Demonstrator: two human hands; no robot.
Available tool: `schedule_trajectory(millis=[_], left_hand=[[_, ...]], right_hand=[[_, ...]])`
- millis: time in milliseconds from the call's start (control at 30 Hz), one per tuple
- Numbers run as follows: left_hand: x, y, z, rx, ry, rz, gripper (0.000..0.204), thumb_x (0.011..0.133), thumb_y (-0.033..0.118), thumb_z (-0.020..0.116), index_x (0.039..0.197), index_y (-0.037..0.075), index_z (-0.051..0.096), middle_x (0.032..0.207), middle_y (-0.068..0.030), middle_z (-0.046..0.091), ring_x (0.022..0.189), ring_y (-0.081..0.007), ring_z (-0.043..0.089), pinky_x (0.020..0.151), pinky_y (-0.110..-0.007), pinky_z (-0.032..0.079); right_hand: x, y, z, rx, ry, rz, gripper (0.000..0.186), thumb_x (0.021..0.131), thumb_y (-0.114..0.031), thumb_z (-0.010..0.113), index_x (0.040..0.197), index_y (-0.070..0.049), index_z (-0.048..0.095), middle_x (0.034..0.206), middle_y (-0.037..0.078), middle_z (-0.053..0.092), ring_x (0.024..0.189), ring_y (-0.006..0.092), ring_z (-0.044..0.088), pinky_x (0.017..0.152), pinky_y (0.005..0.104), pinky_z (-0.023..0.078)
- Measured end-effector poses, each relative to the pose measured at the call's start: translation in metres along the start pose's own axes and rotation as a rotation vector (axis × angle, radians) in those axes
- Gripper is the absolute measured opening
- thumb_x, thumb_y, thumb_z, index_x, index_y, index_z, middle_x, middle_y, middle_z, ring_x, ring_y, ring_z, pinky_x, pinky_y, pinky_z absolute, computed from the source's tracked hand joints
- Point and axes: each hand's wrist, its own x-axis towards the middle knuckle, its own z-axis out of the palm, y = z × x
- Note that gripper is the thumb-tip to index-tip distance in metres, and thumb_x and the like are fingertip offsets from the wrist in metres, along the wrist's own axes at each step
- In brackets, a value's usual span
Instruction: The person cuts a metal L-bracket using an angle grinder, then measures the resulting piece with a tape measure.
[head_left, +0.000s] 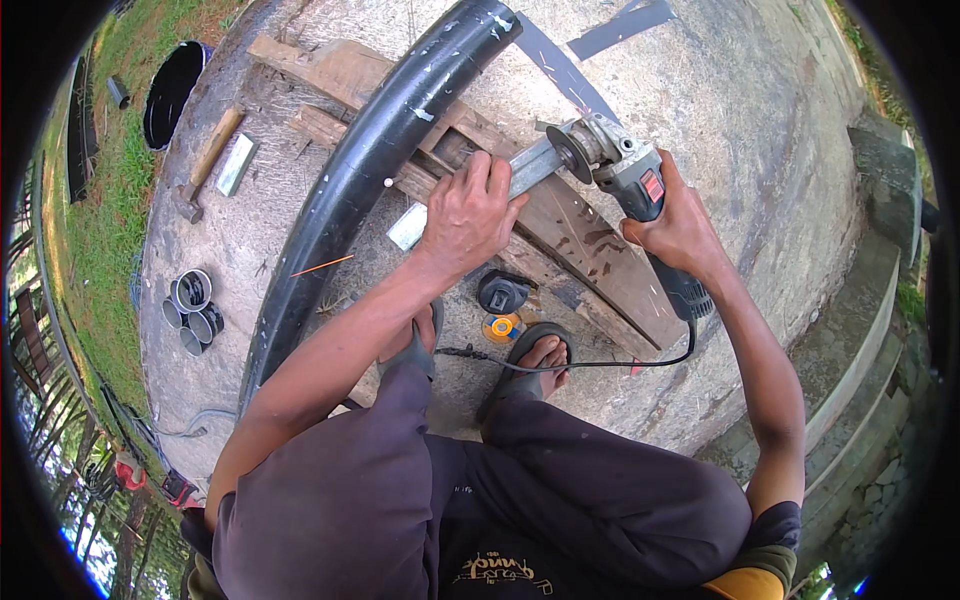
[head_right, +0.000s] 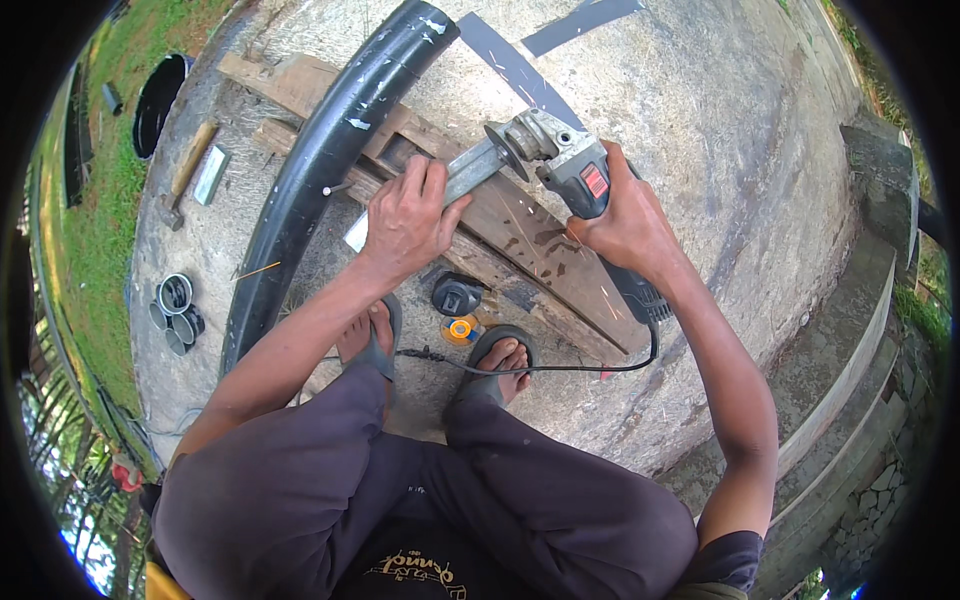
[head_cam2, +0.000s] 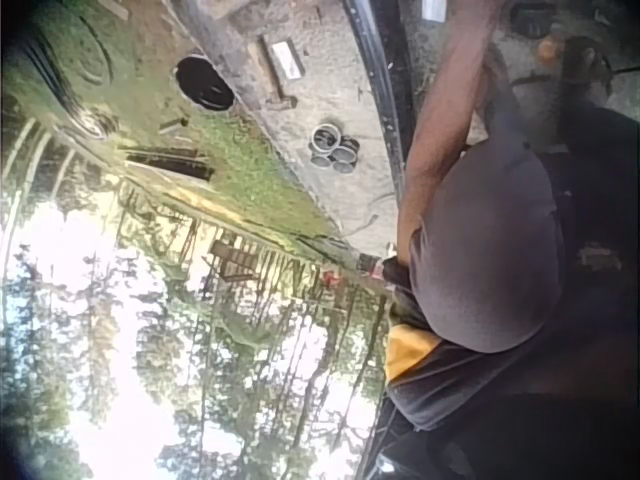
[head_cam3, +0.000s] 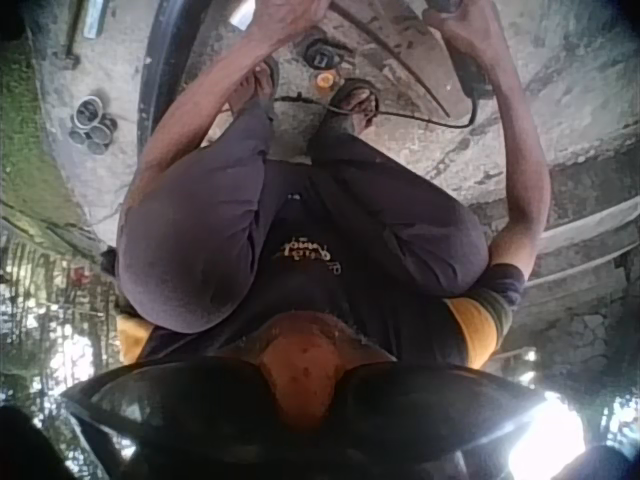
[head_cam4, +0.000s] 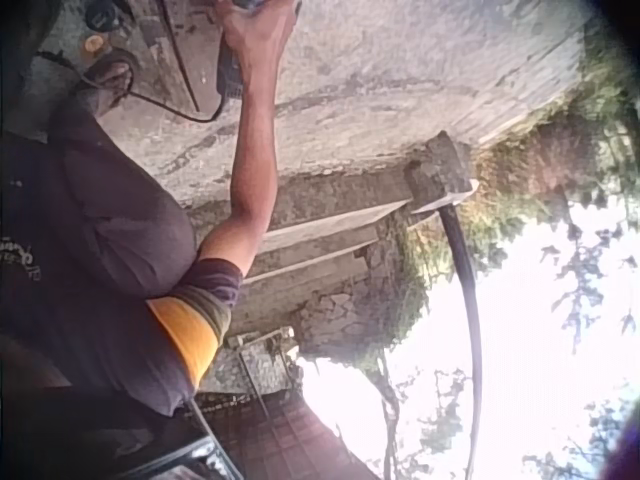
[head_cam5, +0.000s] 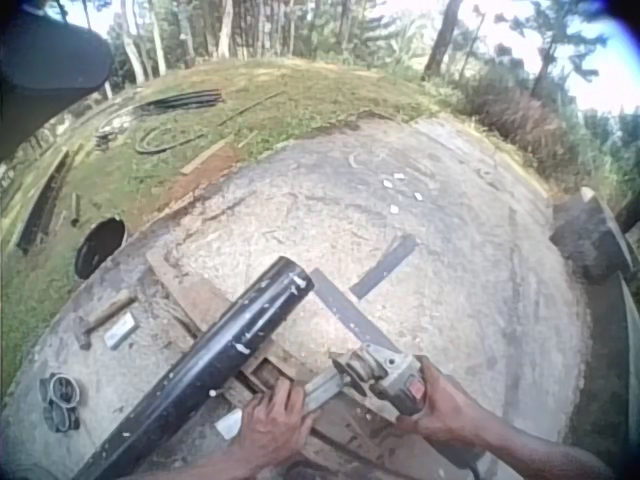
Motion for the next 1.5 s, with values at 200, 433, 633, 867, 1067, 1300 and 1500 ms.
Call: schedule_trajectory(millis=[200, 433, 633, 867, 1067, 1300, 1500], left_hand=[[-0.001, -0.001, 0.000, 0.015, 0.002, 0.005, 0.038, 0.091, 0.027, 0.077, 0.106, 0.000, 0.055, 0.095, -0.0150, 0.053, 0.072, -0.0335, 0.069, 0.061, -0.043, 0.057], [-0.001, 0.000, -0.001, 0.002, 0.006, 0.006, 0.037, 0.091, 0.026, 0.078, 0.106, 0.000, 0.056, 0.094, -0.0145, 0.052, 0.071, -0.0331, 0.069, 0.061, -0.042, 0.057], [-0.002, 0.000, 0.000, -0.003, -0.001, 0.013, 0.037, 0.090, 0.025, 0.078, 0.106, 0.000, 0.056, 0.095, -0.0151, 0.053, 0.072, -0.0341, 0.069, 0.061, -0.043, 0.057], [0.002, 0.007, -0.008, -0.042, 0.025, -0.075, 0.039, 0.089, 0.025, 0.078, 0.112, 0.003, 0.057, 0.098, -0.0151, 0.053, 0.082, -0.0374, 0.067, 0.070, -0.048, 0.053], [0.003, 0.011, -0.010, -0.018, -0.038, -0.093, 0.037, 0.090, 0.025, 0.077, 0.115, 0.005, 0.058, 0.098, -0.0152, 0.053, 0.091, -0.0373, 0.064, 0.074, -0.049, 0.051], [0.002, 0.015, -0.003, 0.009, -0.071, -0.053, 0.025, 0.096, 0.022, 0.069, 0.108, 0.003, 0.057, 0.098, -0.0147, 0.055, 0.092, -0.0352, 0.061, 0.075, -0.048, 0.053], [0.002, 0.013, -0.003, -0.012, -0.091, -0.017, 0.023, 0.097, 0.019, 0.067, 0.105, 0.001, 0.056, 0.099, -0.0160, 0.058, 0.092, -0.0359, 0.061, 0.076, -0.048, 0.055]], right_hand=[[0.002, 0.001, 0.002, -0.009, 0.016, -0.015, 0.105, 0.069, -0.020, 0.078, 0.158, 0.009, 0.030, 0.111, 0.028, 0.070, 0.101, 0.0385, 0.071, 0.095, 0.0423, 0.054], [0.003, -0.003, 0.000, 0.013, -0.011, 0.004, 0.102, 0.069, -0.020, 0.078, 0.156, 0.008, 0.033, 0.111, 0.029, 0.070, 0.102, 0.0396, 0.071, 0.096, 0.0433, 0.053], [0.005, -0.005, -0.001, -0.015, -0.004, 0.015, 0.100, 0.069, -0.021, 0.079, 0.155, 0.004, 0.035, 0.113, 0.030, 0.070, 0.104, 0.0424, 0.070, 0.098, 0.0455, 0.052], [-0.022, -0.003, -0.014, 0.067, 0.074, -0.023, 0.104, 0.069, -0.024, 0.082, 0.159, -0.001, 0.034, 0.124, 0.031, 0.067, 0.116, 0.0427, 0.067, 0.103, 0.0463, 0.050], [-0.038, 0.008, -0.012, 0.051, 0.092, 0.051, 0.108, 0.069, -0.023, 0.083, 0.160, 0.000, 0.032, 0.130, 0.028, 0.064, 0.122, 0.0406, 0.064, 0.106, 0.0453, 0.048], [-0.043, 0.007, -0.006, 0.041, 0.022, 0.081, 0.108, 0.068, -0.023, 0.082, 0.160, 0.000, 0.030, 0.121, 0.028, 0.068, 0.111, 0.0410, 0.068, 0.099, 0.0451, 0.052], [-0.042, 0.006, -0.005, -0.017, 0.067, 0.011, 0.102, 0.069, -0.020, 0.078, 0.156, 0.003, 0.032, 0.114, 0.033, 0.071, 0.105, 0.0462, 0.072, 0.096, 0.0476, 0.055]])
